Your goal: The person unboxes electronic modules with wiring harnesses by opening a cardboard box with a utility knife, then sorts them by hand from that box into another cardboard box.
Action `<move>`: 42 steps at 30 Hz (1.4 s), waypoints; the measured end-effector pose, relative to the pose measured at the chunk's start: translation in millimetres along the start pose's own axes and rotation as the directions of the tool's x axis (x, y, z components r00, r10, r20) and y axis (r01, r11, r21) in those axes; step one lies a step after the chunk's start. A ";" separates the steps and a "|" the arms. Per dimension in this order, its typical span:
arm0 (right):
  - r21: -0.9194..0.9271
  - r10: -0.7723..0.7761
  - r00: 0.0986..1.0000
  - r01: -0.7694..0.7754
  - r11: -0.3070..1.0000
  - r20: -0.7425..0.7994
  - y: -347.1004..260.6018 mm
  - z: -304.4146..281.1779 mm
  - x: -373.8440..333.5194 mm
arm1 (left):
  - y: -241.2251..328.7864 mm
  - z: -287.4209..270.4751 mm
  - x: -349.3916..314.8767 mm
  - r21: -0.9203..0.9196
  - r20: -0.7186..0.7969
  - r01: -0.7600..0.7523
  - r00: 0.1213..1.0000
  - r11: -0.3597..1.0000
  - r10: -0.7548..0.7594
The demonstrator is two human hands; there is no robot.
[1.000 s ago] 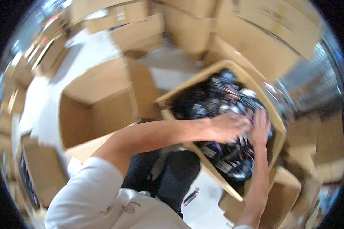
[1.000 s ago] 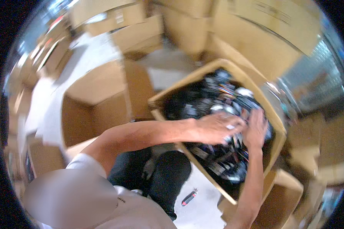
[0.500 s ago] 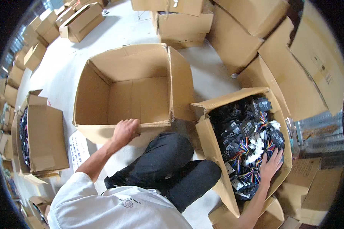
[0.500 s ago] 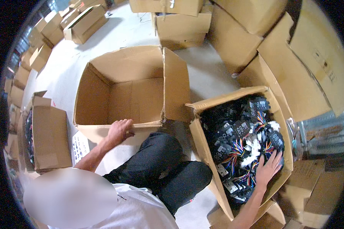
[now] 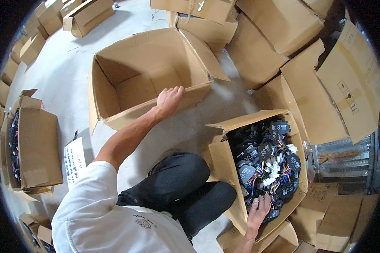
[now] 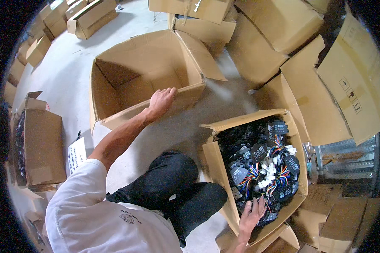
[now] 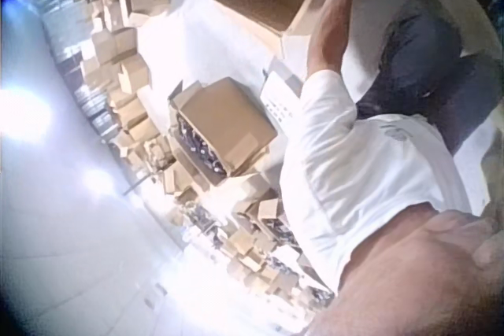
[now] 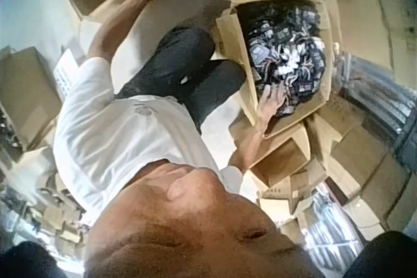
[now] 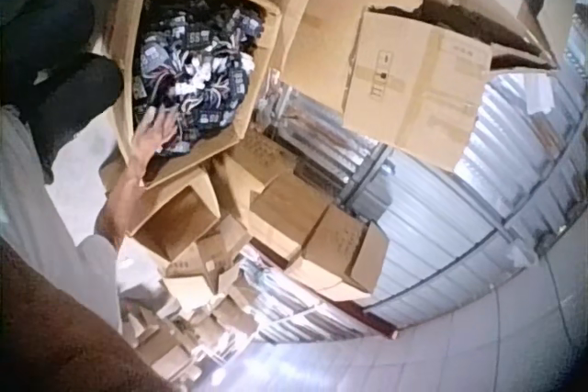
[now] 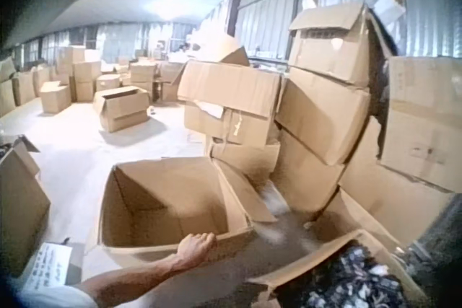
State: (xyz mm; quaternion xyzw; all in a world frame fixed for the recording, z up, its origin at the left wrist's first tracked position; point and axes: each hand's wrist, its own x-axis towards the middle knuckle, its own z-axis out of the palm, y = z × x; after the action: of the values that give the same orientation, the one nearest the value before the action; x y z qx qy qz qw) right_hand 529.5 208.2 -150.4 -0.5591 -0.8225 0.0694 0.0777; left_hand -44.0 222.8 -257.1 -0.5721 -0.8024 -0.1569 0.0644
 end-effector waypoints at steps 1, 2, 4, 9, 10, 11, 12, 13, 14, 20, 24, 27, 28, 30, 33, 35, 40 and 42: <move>0.122 0.079 0.996 -0.073 0.990 -0.045 -6.2 -3.9 3.6 | 4.3 1.9 3.8 0.076 -0.053 -0.018 0.998 0.997 0.022; 0.248 0.160 0.984 -0.136 0.959 -0.079 -8.9 -6.1 5.1 | 4.6 1.8 2.3 0.072 -0.051 -0.022 0.998 0.997 0.026; 0.202 0.136 0.984 -0.111 0.973 -0.115 -1.9 -2.4 -0.3 | 4.9 -2.8 -0.8 0.089 0.027 0.051 0.998 0.995 -0.053; 0.052 0.060 0.966 -0.048 0.997 -0.253 -8.6 -7.1 -2.3 | -43.4 -16.7 -35.3 0.092 0.052 0.095 0.994 0.991 -0.100; 0.087 0.049 0.964 -0.027 0.996 -0.261 -14.9 -11.3 -0.8 | -55.8 -25.1 -30.7 0.110 0.045 0.105 0.993 0.988 -0.110; 0.089 0.053 0.965 -0.031 0.996 -0.257 -13.2 -10.3 -4.7 | -67.3 -33.4 -21.9 0.127 0.038 0.112 0.992 0.986 -0.118; 0.093 0.037 0.965 -0.013 0.996 -0.258 -8.2 -11.2 -7.2 | -80.2 -32.9 -14.0 0.149 -0.011 0.101 0.995 0.984 -0.100; 0.100 0.023 0.964 0.004 0.995 -0.264 -3.2 -11.2 -9.0 | -93.5 -28.6 -6.4 0.173 -0.064 0.087 0.995 0.981 -0.077; -0.009 -0.003 0.966 0.001 1.000 -0.260 -2.7 -17.4 -14.4 | -110.6 -25.8 -4.9 0.197 -0.060 0.087 0.995 0.977 -0.077; 0.003 0.485 0.724 -0.555 0.832 -0.491 118.3 -23.8 -70.3 | -91.6 -50.5 -20.9 0.027 -0.001 0.149 0.989 0.989 -0.149; 0.432 0.847 0.532 -0.763 0.480 -0.001 148.9 -15.5 -66.2 | 40.8 -68.6 12.8 -0.543 0.238 0.115 0.971 0.832 0.021; 0.413 0.786 0.611 -0.694 0.590 -0.095 154.6 -12.6 -77.5 | 159.7 -63.7 38.1 -0.803 0.287 0.106 0.932 0.586 0.224; 0.408 0.790 0.604 -0.698 0.588 -0.105 154.4 -10.6 -80.3 | 192.9 -65.6 52.3 -0.661 0.376 0.042 0.882 0.750 0.282; 0.266 0.768 0.617 -0.721 0.639 -0.172 153.4 -4.9 -78.0 | 227.5 -57.3 82.8 -0.501 0.463 -0.055 0.826 0.864 0.321; 0.139 0.747 0.647 -0.734 0.665 -0.155 147.7 -5.5 -69.6 | 254.2 -24.4 105.2 -0.224 0.482 -0.240 0.815 0.945 0.321; 0.112 0.725 0.660 -0.719 0.686 -0.200 151.4 -2.2 -68.5 | 267.0 -25.0 112.1 -0.154 0.528 -0.144 0.824 0.977 0.205; 0.205 0.726 0.669 -0.697 0.687 -0.158 155.2 -8.6 -60.7 | 253.8 -25.0 98.6 -0.216 0.402 -0.195 0.875 0.957 0.269; 0.212 0.669 0.724 -0.636 0.742 -0.170 160.9 -3.8 -52.2 | 234.2 -12.8 97.6 -0.196 0.371 -0.262 0.872 0.945 0.319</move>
State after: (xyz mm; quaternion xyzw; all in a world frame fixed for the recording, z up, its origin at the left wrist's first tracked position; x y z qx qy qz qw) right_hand 695.4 218.4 -181.6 -0.8101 -0.5506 0.0827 0.1837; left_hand 141.9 375.6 -175.7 -0.7092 -0.6903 -0.0817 -0.1174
